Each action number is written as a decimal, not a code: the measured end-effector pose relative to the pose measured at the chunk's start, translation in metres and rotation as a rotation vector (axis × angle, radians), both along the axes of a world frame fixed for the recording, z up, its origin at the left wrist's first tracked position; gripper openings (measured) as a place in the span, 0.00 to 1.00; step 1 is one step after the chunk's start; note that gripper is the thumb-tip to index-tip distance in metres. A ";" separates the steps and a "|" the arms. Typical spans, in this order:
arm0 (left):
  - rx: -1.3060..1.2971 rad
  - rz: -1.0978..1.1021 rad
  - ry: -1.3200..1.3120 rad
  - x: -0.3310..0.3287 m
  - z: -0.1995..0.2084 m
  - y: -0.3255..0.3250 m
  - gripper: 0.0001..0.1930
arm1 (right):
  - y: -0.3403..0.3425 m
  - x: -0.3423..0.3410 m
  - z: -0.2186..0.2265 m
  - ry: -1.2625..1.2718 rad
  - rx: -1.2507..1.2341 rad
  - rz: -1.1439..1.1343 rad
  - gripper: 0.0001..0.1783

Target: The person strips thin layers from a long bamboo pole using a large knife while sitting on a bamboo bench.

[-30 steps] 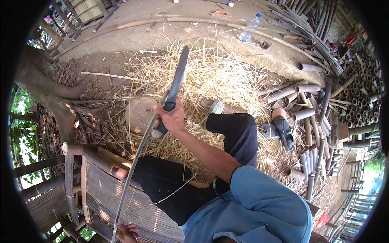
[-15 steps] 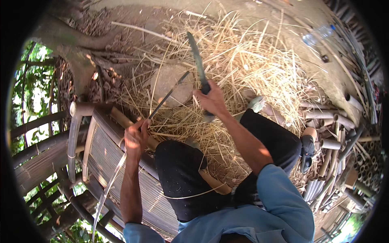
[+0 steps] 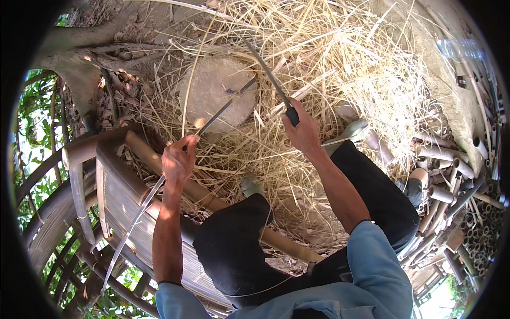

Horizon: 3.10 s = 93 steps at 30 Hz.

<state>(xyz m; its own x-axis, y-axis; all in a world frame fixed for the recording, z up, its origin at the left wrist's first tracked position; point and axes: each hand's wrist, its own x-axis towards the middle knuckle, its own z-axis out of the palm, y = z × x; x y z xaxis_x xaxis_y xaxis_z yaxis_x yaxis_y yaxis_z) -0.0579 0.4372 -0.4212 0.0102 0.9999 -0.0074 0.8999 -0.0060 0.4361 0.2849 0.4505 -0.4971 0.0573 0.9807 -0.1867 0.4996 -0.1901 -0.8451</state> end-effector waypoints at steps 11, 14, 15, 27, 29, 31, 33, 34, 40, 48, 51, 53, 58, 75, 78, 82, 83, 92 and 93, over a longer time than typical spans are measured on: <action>-0.105 0.071 0.152 -0.002 -0.028 0.004 0.18 | 0.032 -0.026 -0.034 -0.011 0.035 0.075 0.22; -0.023 0.034 0.053 -0.003 -0.034 0.001 0.19 | 0.036 -0.036 -0.047 -0.054 0.185 0.071 0.21; -0.021 0.034 0.052 -0.003 -0.036 0.001 0.19 | 0.038 -0.037 -0.050 -0.055 0.187 0.071 0.21; -0.043 -0.015 0.123 0.003 -0.040 0.009 0.12 | 0.043 -0.039 -0.073 -0.142 0.220 0.130 0.20; 0.218 -0.065 0.063 -0.003 -0.045 0.005 0.16 | 0.044 -0.045 -0.044 -0.001 0.172 0.116 0.20; 0.153 -0.008 0.111 -0.003 -0.039 -0.001 0.14 | 0.046 -0.050 0.001 0.064 0.286 0.087 0.20; 0.053 0.030 0.146 -0.001 -0.033 0.000 0.11 | 0.040 -0.053 0.020 0.124 0.402 0.047 0.20; 0.063 0.027 0.151 0.000 -0.030 0.001 0.11 | 0.038 -0.056 0.022 0.118 0.517 0.015 0.21; 0.075 0.027 0.125 0.014 -0.030 0.012 0.09 | 0.041 -0.047 -0.065 -0.071 -0.001 0.159 0.20; -0.039 0.076 0.205 0.007 -0.025 0.004 0.15 | 0.045 -0.051 0.044 0.227 0.460 -0.016 0.21; 0.015 0.038 0.182 0.010 -0.031 0.008 0.17 | 0.032 -0.056 -0.010 0.289 0.441 -0.105 0.21; 0.221 -0.008 0.348 -0.010 -0.061 -0.014 0.18 | 0.030 -0.060 -0.046 0.074 0.063 0.078 0.21; -0.107 0.084 0.218 0.014 -0.025 0.008 0.14 | 0.025 -0.043 -0.044 -0.018 -0.063 0.076 0.22; 0.031 -0.156 -0.145 -0.035 -0.037 -0.002 0.07 | 0.022 -0.049 -0.052 -0.111 -0.011 0.180 0.23; -0.533 0.107 -0.148 0.019 0.018 0.012 0.11 | 0.004 -0.042 -0.032 -0.136 0.050 0.160 0.23; -0.748 0.153 -0.345 0.024 0.033 -0.019 0.14 | -0.017 -0.041 -0.038 -0.273 0.120 0.131 0.22; -0.857 0.197 -0.429 0.026 0.037 -0.026 0.14 | -0.019 -0.042 -0.039 -0.269 0.112 0.130 0.22; -1.227 0.645 -0.817 0.049 0.049 -0.045 0.14 | -0.029 -0.057 -0.042 -0.203 -0.087 0.321 0.17; -1.214 0.681 -0.877 0.053 0.049 -0.047 0.14 | -0.033 -0.059 -0.040 -0.163 -0.049 0.329 0.17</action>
<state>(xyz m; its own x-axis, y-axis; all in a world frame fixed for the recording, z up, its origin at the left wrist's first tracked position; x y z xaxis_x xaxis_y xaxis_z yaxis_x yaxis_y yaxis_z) -0.0044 0.3900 -0.3720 0.0217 0.2360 -0.9715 0.0844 0.9678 0.2370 0.2257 0.4171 -0.5368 -0.2264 0.9418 -0.2487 0.6683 -0.0356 -0.7430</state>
